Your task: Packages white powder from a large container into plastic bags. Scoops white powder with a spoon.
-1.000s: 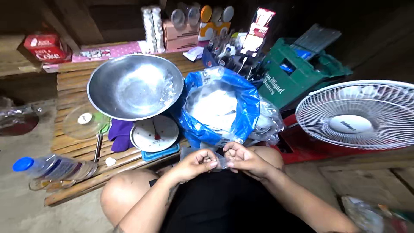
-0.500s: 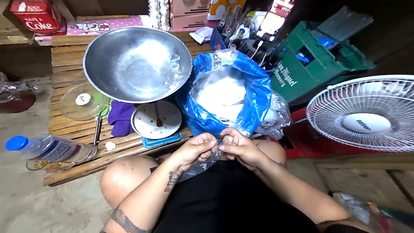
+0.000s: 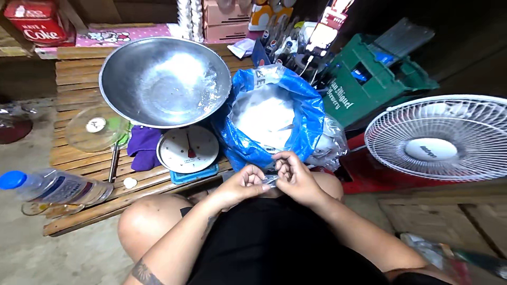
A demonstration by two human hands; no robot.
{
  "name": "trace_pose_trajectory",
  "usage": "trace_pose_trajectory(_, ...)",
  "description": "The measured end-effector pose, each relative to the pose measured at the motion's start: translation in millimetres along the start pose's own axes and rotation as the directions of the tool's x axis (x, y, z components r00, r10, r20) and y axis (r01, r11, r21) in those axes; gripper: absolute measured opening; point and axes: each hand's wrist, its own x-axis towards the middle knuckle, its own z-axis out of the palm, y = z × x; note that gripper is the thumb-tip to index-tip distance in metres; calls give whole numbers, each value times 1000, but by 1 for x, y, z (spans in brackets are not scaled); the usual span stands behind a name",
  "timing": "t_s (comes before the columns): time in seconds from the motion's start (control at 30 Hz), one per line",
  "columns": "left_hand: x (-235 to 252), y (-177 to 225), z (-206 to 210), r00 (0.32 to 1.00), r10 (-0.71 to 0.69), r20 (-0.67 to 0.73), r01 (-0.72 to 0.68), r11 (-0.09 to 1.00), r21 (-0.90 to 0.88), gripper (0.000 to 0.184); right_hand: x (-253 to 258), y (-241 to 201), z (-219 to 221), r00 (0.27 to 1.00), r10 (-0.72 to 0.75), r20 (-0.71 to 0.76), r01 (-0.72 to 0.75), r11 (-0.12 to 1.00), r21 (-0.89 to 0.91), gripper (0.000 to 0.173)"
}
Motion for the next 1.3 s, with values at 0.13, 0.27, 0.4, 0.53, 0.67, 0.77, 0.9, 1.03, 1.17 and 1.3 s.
trace_pose_trajectory(0.13,1,-4,6,997,43,-68,-20,952,304,34,-1,-1,6,998,-21,53,22,1000,-13,55)
trace_pose_trajectory(0.27,1,-5,6,993,46,-108,6,899,438,26,1,-5,10,997,-54,62,59,995,-82,54)
trace_pose_trajectory(0.4,-1,-7,8,980,46,-191,80,795,601,27,1,-3,15,992,-90,84,99,989,-111,53)
trace_pose_trajectory(0.53,-2,-4,10,968,83,-238,111,708,697,32,1,-1,19,990,-82,115,99,984,-149,57)
trace_pose_trajectory(0.67,-3,-7,9,955,149,-258,95,668,738,32,-1,-1,24,985,-73,160,105,973,-206,59)
trace_pose_trajectory(0.77,-4,-9,10,952,181,-246,76,639,765,33,-3,-2,26,979,-61,197,116,952,-282,71)
trace_pose_trajectory(0.9,-4,-8,15,949,199,-245,81,597,798,33,-4,-10,27,966,30,256,71,923,-379,85)
trace_pose_trajectory(1.03,-4,-7,16,923,282,-262,79,525,847,33,-5,-10,29,967,36,252,67,919,-389,88)
trace_pose_trajectory(1.17,-3,-11,3,884,433,-174,-116,564,818,28,-3,-3,24,976,32,216,40,946,-321,89)
trace_pose_trajectory(1.3,-2,-14,-3,825,565,-3,-364,535,762,22,2,-3,12,981,33,190,14,971,-239,92)
